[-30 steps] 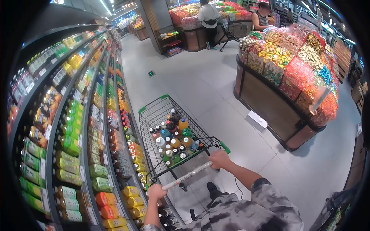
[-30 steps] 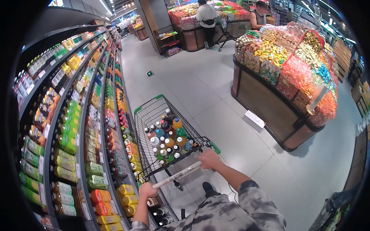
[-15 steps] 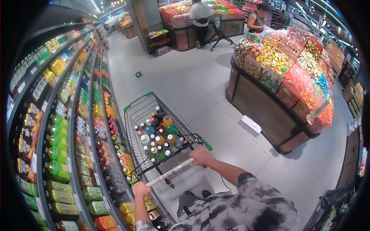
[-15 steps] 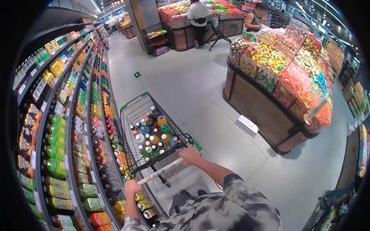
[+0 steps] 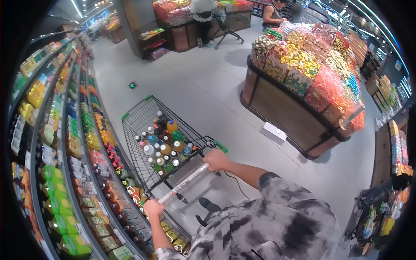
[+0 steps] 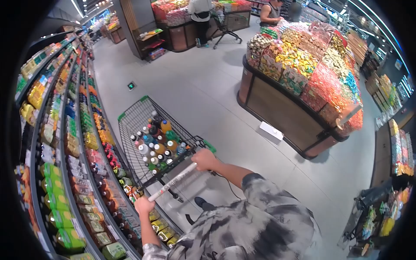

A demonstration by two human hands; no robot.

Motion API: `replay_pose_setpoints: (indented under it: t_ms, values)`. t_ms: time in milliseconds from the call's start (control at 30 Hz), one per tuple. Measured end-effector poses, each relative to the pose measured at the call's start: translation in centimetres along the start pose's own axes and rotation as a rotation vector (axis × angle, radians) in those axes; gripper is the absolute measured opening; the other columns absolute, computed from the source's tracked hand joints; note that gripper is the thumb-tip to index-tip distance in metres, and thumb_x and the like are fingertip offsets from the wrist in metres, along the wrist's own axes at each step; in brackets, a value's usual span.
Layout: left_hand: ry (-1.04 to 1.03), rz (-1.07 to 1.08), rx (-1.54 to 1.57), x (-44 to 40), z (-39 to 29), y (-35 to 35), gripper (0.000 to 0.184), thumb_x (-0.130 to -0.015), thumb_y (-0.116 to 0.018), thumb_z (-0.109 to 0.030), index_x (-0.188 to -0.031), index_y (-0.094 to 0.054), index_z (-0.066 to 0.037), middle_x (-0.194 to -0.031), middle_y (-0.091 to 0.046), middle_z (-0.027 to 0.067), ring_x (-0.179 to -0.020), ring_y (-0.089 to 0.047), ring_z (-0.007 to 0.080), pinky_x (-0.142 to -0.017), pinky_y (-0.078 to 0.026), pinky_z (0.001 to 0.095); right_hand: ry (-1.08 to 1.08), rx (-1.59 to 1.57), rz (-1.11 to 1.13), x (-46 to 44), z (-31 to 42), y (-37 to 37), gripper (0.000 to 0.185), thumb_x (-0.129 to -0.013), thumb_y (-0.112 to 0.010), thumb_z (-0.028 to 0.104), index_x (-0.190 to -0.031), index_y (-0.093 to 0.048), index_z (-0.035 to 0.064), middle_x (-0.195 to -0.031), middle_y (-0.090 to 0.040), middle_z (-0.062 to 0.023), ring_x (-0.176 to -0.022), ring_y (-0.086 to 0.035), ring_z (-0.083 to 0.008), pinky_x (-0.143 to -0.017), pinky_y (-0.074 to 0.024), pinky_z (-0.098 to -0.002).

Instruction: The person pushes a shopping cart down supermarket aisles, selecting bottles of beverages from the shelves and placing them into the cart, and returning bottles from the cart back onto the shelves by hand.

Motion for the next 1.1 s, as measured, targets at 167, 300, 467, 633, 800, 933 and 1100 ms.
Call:
replay_pose_setpoints:
  t_ms: [167,300,467,633,800,933,1100]
  values:
    - [-0.018,-0.002,0.059,-6.5,2.0,0.9,0.022,-0.067,-0.064,-0.035,-0.075,-0.075,-0.017,-0.073,-0.069,0.0124,-0.071,-0.067,0.0321,-0.067,-0.054,0.0416,-0.053,0.032,0.095,-6.3,-1.8,-1.4,0.017,-0.058,-0.068,0.025,-0.069,-0.066,0.0120,-0.068,-0.064,-0.0074,-0.069,-0.065,-0.0282,-0.064,-0.0486,-0.0424]
    - [-0.030,0.024,0.045,-11.3,3.3,2.0,0.026,-0.068,-0.063,-0.038,-0.079,-0.076,-0.017,-0.077,-0.070,0.0126,-0.076,-0.068,0.0316,-0.069,-0.054,0.0412,-0.124,0.091,0.252,-10.7,-3.5,-3.2,0.016,-0.061,-0.067,0.026,-0.071,-0.068,0.0141,-0.071,-0.067,-0.0078,-0.071,-0.067,-0.0286,-0.063,-0.0508,-0.0421]
    - [-0.033,0.058,0.031,-17.4,3.4,3.7,0.031,-0.069,-0.066,-0.041,-0.079,-0.076,-0.014,-0.077,-0.071,0.0105,-0.076,-0.070,0.0284,-0.069,-0.055,0.0398,-0.163,0.170,0.379,-16.2,-6.8,-3.0,0.020,-0.063,-0.067,0.031,-0.080,-0.072,0.0204,-0.072,-0.068,-0.0054,-0.070,-0.068,-0.0256,-0.062,-0.0519,-0.0406]
    - [-0.042,0.098,0.100,-23.1,3.3,7.4,0.025,-0.065,-0.064,-0.032,-0.079,-0.075,-0.014,-0.078,-0.071,0.0129,-0.077,-0.070,0.0293,-0.071,-0.055,0.0414,-0.106,0.107,0.175,-22.1,-10.3,-3.4,0.020,-0.060,-0.069,0.033,-0.069,-0.068,0.0147,-0.067,-0.065,-0.0103,-0.064,-0.065,-0.0317,-0.059,-0.0510,-0.0437]
    - [-0.001,0.068,0.094,-30.8,4.9,8.0,0.026,-0.063,-0.064,-0.032,-0.077,-0.075,-0.012,-0.078,-0.071,0.0136,-0.077,-0.070,0.0299,-0.071,-0.055,0.0414,-0.083,0.079,0.118,-29.1,-12.6,-3.9,0.019,-0.061,-0.069,0.031,-0.065,-0.066,0.0130,-0.066,-0.064,-0.0109,-0.062,-0.064,-0.0321,-0.058,-0.0502,-0.0438]
    - [-0.016,0.013,0.111,-36.9,6.1,9.0,0.026,-0.063,-0.064,-0.030,-0.077,-0.074,-0.011,-0.077,-0.070,0.0140,-0.074,-0.069,0.0304,-0.068,-0.055,0.0416,-0.035,0.046,0.053,-34.8,-15.1,-5.2,0.017,-0.061,-0.069,0.028,-0.063,-0.065,0.0117,-0.064,-0.063,-0.0104,-0.060,-0.063,-0.0314,-0.057,-0.0496,-0.0429]
    - [0.048,0.029,0.135,-43.8,7.1,9.4,0.024,-0.063,-0.063,-0.028,-0.079,-0.075,-0.014,-0.077,-0.070,0.0128,-0.073,-0.069,0.0306,-0.066,-0.055,0.0417,-0.013,0.054,0.061,-42.1,-18.6,-6.2,0.015,-0.060,-0.069,0.026,-0.064,-0.065,0.0113,-0.065,-0.063,-0.0106,-0.063,-0.063,-0.0313,-0.058,-0.0495,-0.0435]
Point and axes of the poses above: each hand's wrist, its own x-axis away from the middle knuckle, its own y-axis out of the back of the hand, z = x × y, the point moved 4 cm from there along -x, towards the middle knuckle
